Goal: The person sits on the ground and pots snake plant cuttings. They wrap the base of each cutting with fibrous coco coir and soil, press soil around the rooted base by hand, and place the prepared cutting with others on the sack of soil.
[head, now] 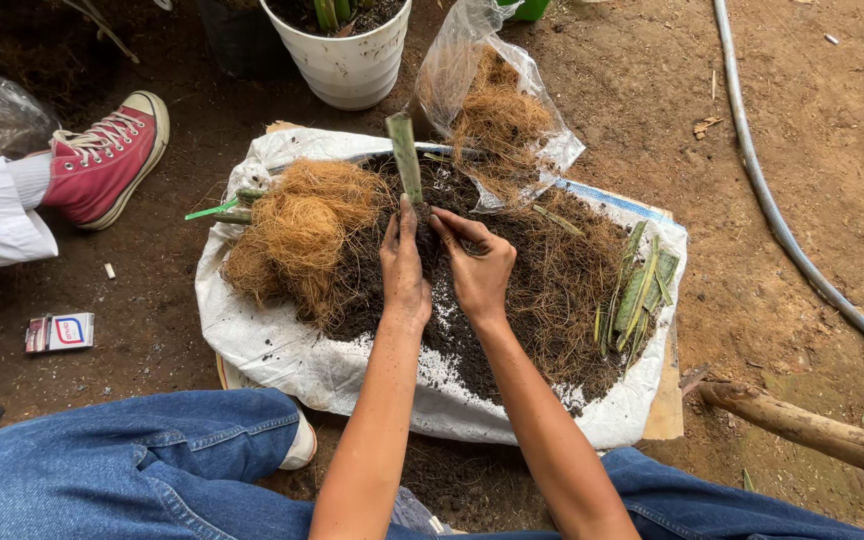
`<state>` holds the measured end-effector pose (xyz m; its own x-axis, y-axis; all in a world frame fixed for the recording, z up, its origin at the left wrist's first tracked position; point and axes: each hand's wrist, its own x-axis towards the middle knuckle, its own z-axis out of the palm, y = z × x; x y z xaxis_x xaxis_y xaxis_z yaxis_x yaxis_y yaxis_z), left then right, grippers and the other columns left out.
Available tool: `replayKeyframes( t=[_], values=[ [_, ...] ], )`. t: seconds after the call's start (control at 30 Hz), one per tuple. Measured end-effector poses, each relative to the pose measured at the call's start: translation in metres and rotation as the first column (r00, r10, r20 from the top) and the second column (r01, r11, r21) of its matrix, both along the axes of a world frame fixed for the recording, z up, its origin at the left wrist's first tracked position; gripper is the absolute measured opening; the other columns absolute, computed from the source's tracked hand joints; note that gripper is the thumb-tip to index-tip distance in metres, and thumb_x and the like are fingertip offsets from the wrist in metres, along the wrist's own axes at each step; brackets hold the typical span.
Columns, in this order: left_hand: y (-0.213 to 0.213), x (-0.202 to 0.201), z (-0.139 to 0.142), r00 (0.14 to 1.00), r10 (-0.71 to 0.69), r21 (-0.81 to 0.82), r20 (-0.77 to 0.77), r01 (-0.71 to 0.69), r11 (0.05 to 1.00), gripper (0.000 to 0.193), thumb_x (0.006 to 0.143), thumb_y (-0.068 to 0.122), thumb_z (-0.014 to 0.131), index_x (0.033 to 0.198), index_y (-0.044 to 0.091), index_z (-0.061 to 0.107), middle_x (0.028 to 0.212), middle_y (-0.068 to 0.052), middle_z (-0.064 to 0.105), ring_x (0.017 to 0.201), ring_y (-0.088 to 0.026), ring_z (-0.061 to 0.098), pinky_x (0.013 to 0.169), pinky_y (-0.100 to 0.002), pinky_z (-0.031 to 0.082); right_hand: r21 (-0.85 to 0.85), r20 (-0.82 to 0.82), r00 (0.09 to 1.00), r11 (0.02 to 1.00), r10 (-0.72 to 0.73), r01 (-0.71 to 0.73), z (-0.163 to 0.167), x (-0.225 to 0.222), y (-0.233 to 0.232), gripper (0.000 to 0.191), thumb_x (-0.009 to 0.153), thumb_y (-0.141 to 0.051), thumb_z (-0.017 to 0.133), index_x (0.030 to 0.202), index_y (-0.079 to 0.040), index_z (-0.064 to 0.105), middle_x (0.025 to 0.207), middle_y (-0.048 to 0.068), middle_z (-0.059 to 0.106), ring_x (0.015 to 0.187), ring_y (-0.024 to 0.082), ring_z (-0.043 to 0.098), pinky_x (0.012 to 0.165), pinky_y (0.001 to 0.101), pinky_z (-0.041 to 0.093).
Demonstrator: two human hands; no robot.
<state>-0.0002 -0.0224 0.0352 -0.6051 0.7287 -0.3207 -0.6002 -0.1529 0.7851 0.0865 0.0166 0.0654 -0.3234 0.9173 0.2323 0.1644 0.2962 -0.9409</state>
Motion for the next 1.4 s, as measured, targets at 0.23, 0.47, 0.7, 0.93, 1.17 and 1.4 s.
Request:
replayKeyframes(
  t=[0.23,0.47,0.7,0.93,1.17,1.4],
  values=[
    [0.001,0.0,-0.006,0.998,-0.017,0.05,0.069,0.014,0.999,0.067,0.078,0.066,0.072,0.126,0.02,0.064,0.117,-0.002,0.063,0.119,-0.021,0.058,0.109,-0.052,0.047,0.07,-0.072,0.995,0.995,-0.067,0.072,-0.012,0.006,0.006,0.023,0.094,-0.024,0.076,0.114,-0.012,0.076,0.103,0.005,0.077,0.089,0.012,0.073,0.08,0.0286,0.062],
    [0.001,0.003,-0.02,0.992,-0.122,-0.017,0.033,0.123,0.992,0.054,0.082,0.06,0.079,0.109,0.013,0.068,0.104,-0.008,0.063,0.107,-0.027,0.053,0.091,-0.054,0.043,-0.197,0.008,0.998,0.978,-0.061,0.061,-0.007,0.019,0.031,0.044,0.096,-0.037,0.07,0.132,-0.014,0.061,0.114,0.01,0.073,0.102,0.019,0.072,0.088,0.0352,0.062],
    [0.004,0.024,-0.011,0.947,-0.19,0.095,-0.259,0.221,0.971,0.059,0.094,0.064,0.059,0.12,0.012,0.065,0.13,-0.007,0.05,0.128,-0.027,0.045,0.115,-0.052,0.035,-0.483,-0.449,0.88,0.787,0.154,-0.384,-0.01,0.01,0.022,0.084,0.081,-0.067,0.07,0.146,-0.018,0.052,0.142,0.008,0.06,0.123,0.025,0.064,0.105,0.0429,0.055],
    [0.003,0.029,-0.005,0.16,0.095,0.001,-0.983,-0.507,0.862,0.058,0.113,0.055,0.019,0.143,0.007,0.032,0.158,-0.023,0.03,0.149,-0.032,0.033,0.121,-0.059,0.025,-0.584,-0.535,0.844,0.711,0.025,-0.392,-0.025,0.003,0.006,0.048,0.089,-0.049,0.08,0.102,-0.005,0.065,0.097,0.008,0.069,0.083,0.016,0.068,0.077,0.0316,0.063],
    [0.002,0.036,0.004,0.491,0.006,-0.091,-0.871,-0.174,0.981,0.07,0.106,0.064,0.022,0.14,0.006,0.038,0.137,-0.018,0.05,0.121,-0.028,0.058,0.103,-0.047,0.045,-0.522,-0.424,0.903,0.834,-0.071,-0.18,-0.039,0.011,0.02,0.035,0.094,-0.04,0.077,0.082,-0.011,0.063,0.073,-0.002,0.059,0.058,0.009,0.052,0.048,0.0258,0.044],
    [0.002,0.03,0.022,0.802,-0.096,-0.021,-0.589,0.103,0.994,0.071,0.094,0.069,0.058,0.134,0.01,0.054,0.103,-0.009,0.07,0.095,-0.019,0.07,0.091,-0.04,0.059,-0.417,-0.389,0.862,0.773,0.324,-0.478,-0.023,0.027,0.02,0.079,0.095,-0.074,0.04,0.133,-0.007,0.059,0.124,0.01,0.064,0.108,0.016,0.059,0.082,0.0271,0.051]
  ],
)
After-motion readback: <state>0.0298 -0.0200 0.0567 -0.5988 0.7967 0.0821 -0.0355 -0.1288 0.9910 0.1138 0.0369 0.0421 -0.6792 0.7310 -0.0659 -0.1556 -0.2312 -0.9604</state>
